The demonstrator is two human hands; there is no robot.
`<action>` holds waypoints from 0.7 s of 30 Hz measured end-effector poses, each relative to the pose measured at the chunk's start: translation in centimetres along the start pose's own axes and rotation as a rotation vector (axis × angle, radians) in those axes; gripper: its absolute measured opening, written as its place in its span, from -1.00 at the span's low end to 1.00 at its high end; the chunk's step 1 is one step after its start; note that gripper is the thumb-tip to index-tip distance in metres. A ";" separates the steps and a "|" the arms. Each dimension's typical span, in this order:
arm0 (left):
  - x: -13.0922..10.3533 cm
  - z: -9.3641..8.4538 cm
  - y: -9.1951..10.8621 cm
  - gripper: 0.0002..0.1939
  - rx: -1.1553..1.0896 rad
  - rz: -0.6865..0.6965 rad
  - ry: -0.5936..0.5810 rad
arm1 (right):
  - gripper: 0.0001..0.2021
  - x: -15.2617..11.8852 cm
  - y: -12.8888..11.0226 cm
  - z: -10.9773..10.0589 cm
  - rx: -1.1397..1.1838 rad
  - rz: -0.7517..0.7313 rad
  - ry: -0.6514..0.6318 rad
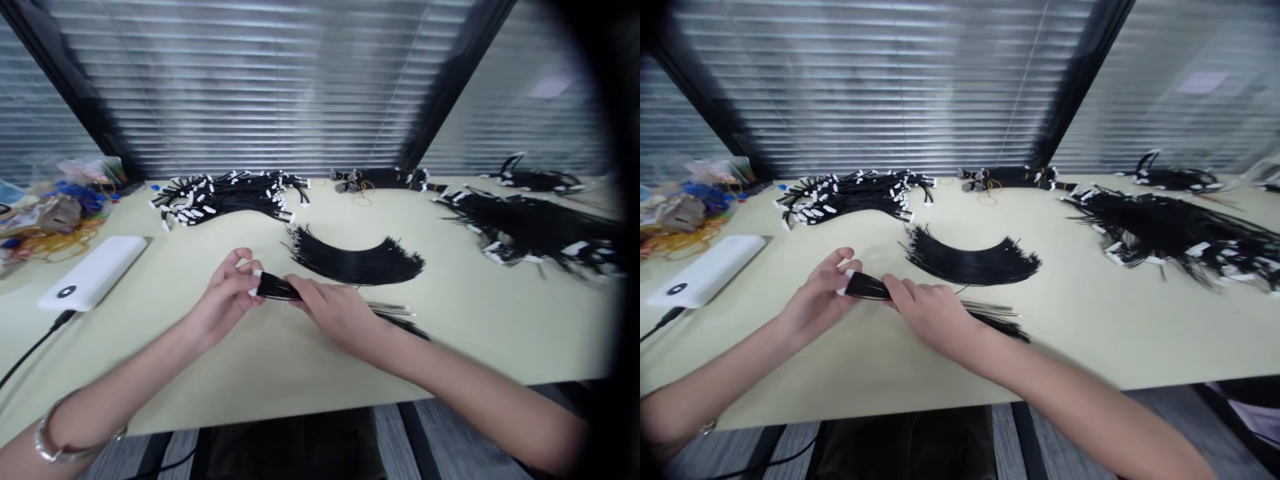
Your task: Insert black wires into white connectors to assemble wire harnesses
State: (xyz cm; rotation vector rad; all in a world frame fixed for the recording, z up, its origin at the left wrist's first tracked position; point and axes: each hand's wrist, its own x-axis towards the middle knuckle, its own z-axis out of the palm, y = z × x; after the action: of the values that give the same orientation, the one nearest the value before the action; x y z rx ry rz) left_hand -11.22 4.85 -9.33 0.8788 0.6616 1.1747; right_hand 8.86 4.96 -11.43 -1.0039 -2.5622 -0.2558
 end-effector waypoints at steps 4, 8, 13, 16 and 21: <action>1.0 -1.2 1.0 -0.74 -0.072 0.004 0.158 | -0.75 0.6 0.4 -0.3 -0.054 0.037 -0.104; 1.5 -2.4 2.0 -0.78 -0.133 0.052 0.264 | -0.76 0.8 0.7 -0.9 -0.129 0.045 -0.204; 1.4 -3.3 3.5 -0.87 -0.166 0.083 0.293 | -0.81 -0.2 1.9 -2.0 -0.136 0.058 -0.234; 1.5 -3.4 3.8 -0.87 -0.120 0.109 0.279 | -0.79 -1.3 3.1 -3.0 -0.038 0.135 -0.255; 1.5 -1.8 2.7 -0.72 0.041 0.014 0.187 | -0.73 -4.3 7.2 -4.6 0.437 0.388 -0.183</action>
State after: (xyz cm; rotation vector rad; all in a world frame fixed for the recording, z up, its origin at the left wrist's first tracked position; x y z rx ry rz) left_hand -13.64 7.05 -7.89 0.8150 0.8349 1.2701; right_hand 17.94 6.23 -8.74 -1.3537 -2.3495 0.4971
